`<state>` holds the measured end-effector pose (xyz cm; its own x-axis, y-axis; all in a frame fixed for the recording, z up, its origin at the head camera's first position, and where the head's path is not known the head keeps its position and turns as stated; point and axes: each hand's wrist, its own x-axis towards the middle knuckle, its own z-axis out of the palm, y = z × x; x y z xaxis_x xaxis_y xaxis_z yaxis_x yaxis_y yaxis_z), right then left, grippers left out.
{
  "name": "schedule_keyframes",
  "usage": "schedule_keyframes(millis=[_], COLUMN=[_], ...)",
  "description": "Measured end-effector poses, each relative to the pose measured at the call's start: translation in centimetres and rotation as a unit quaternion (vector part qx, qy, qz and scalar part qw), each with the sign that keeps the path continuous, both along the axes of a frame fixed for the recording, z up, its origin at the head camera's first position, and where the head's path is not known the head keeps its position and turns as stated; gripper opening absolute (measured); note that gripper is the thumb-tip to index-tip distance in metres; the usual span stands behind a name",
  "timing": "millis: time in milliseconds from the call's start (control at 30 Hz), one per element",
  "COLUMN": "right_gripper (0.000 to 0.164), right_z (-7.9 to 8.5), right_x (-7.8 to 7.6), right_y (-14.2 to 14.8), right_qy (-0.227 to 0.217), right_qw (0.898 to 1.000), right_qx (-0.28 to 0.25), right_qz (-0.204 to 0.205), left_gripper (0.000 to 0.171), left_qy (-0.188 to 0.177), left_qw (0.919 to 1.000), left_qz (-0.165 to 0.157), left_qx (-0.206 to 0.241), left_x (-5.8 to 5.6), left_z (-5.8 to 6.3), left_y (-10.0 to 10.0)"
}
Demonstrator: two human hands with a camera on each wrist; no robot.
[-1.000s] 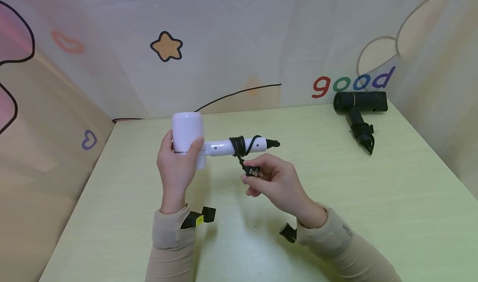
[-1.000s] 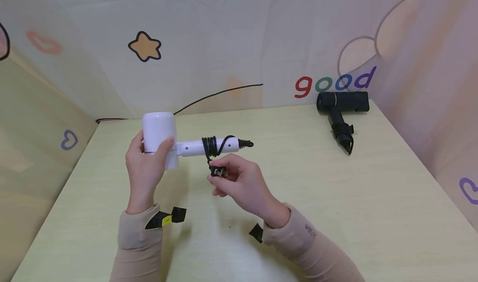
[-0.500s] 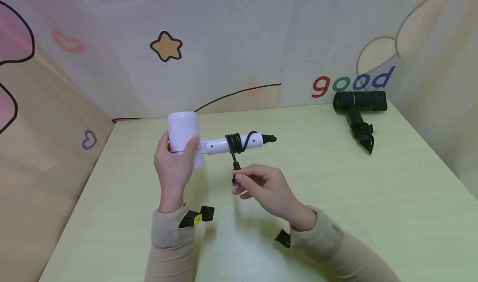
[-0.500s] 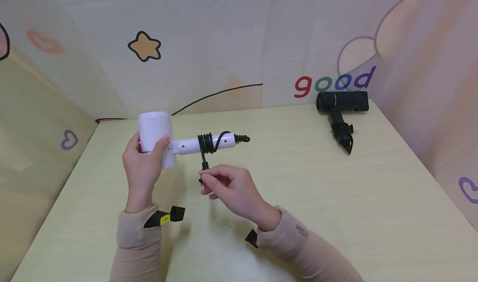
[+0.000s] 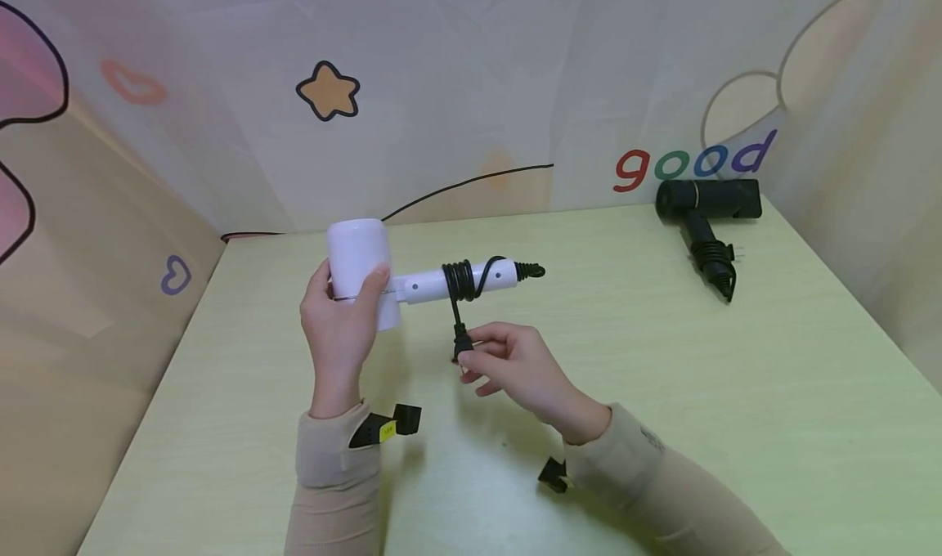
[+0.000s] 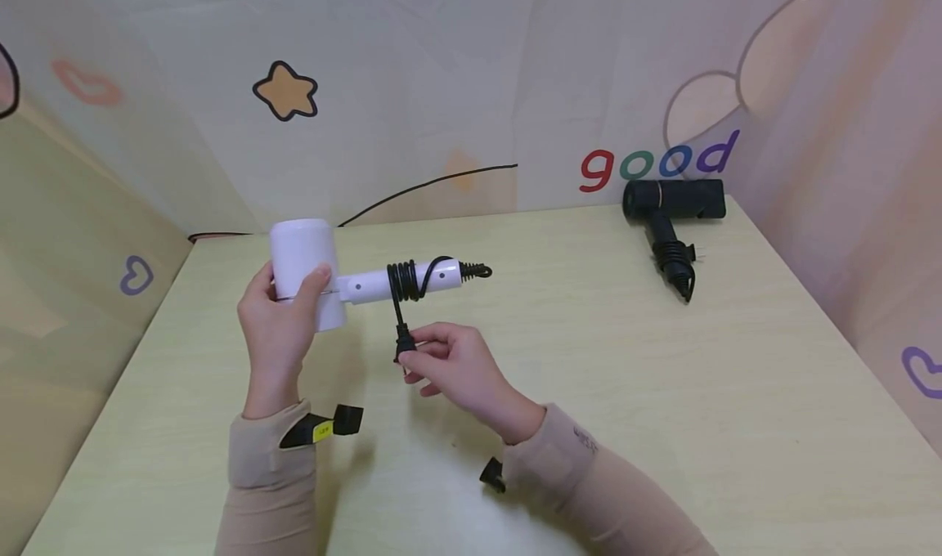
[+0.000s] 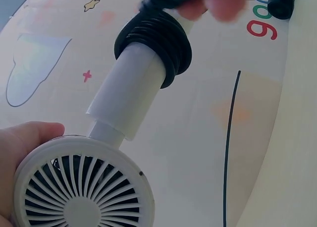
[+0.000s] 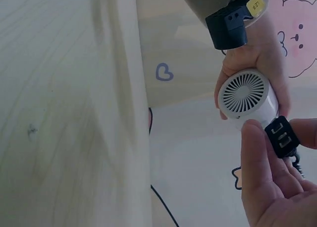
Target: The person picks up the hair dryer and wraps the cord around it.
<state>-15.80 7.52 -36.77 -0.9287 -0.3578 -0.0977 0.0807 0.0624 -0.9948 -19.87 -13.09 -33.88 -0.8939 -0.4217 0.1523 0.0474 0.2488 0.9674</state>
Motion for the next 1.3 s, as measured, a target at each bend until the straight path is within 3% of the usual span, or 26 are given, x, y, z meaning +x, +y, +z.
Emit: schedule_keyframes(millis=[167, 400, 700, 833, 900, 967, 1067, 1133, 1167, 1200, 1300], right_gripper=[0.026, 0.027, 0.033, 0.037, 0.034, 0.028, 0.029, 0.024, 0.024, 0.028, 0.047], right_z=[-1.0, -2.0, -2.7, -3.0, -3.1, -3.2, -3.0, -2.4, -1.7, -1.2, -0.5], right_x=[-0.9, -2.3, -3.6, -3.8, -3.9, -4.0, -3.9, -3.6, -3.3, -3.0, -3.0], right_y=[0.0, 0.6, 1.9, 2.4, 2.7, 3.0, 3.4, 3.7, 3.8, 3.9, 4.5], right_qy=[0.002, 0.066, 0.061, 0.018, -0.015, -0.039, -0.075, -0.092, -0.109, -0.124, -0.15], right_qw=[1.0, 0.994, 0.998, 0.996, 0.989, 0.976, 0.947, 0.935, 0.933, 0.937, 0.958], right_qx=[0.013, 0.068, -0.015, -0.081, -0.13, -0.185, -0.269, -0.297, -0.299, -0.284, -0.194], right_qz=[-0.02, -0.057, 0.013, 0.043, 0.067, 0.104, 0.155, 0.173, 0.169, 0.158, 0.146], left_gripper=[0.058, 0.059, 0.06, 0.059, 0.058, 0.056, 0.057, 0.058, 0.059, 0.059, 0.06], left_qy=[-0.014, -0.058, -0.111, -0.119, -0.114, -0.112, -0.114, -0.121, -0.124, -0.127, -0.126], left_qw=[0.9996, 0.9966, 0.9862, 0.9814, 0.9802, 0.9789, 0.9741, 0.9692, 0.9663, 0.9636, 0.9562], left_qz=[-0.016, -0.047, -0.105, -0.136, -0.149, -0.161, -0.188, -0.211, -0.222, -0.233, -0.264], left_qx=[0.019, 0.034, 0.063, 0.066, 0.063, 0.058, 0.051, 0.043, 0.039, 0.035, 0.011], left_x=[0.0, 0.1, 0.1, 0.1, 0.1, 0.2, 0.4, 0.5, 0.5, 0.5, 0.5], left_z=[0.2, 0.6, 0.7, 0.7, 0.7, 0.7, 0.7, 0.7, 0.7, 0.7, 0.6], left_y=[0.1, 0.2, 0.4, 0.6, 0.7, 0.6, 0.5, 0.5, 0.5, 0.5, 0.6])
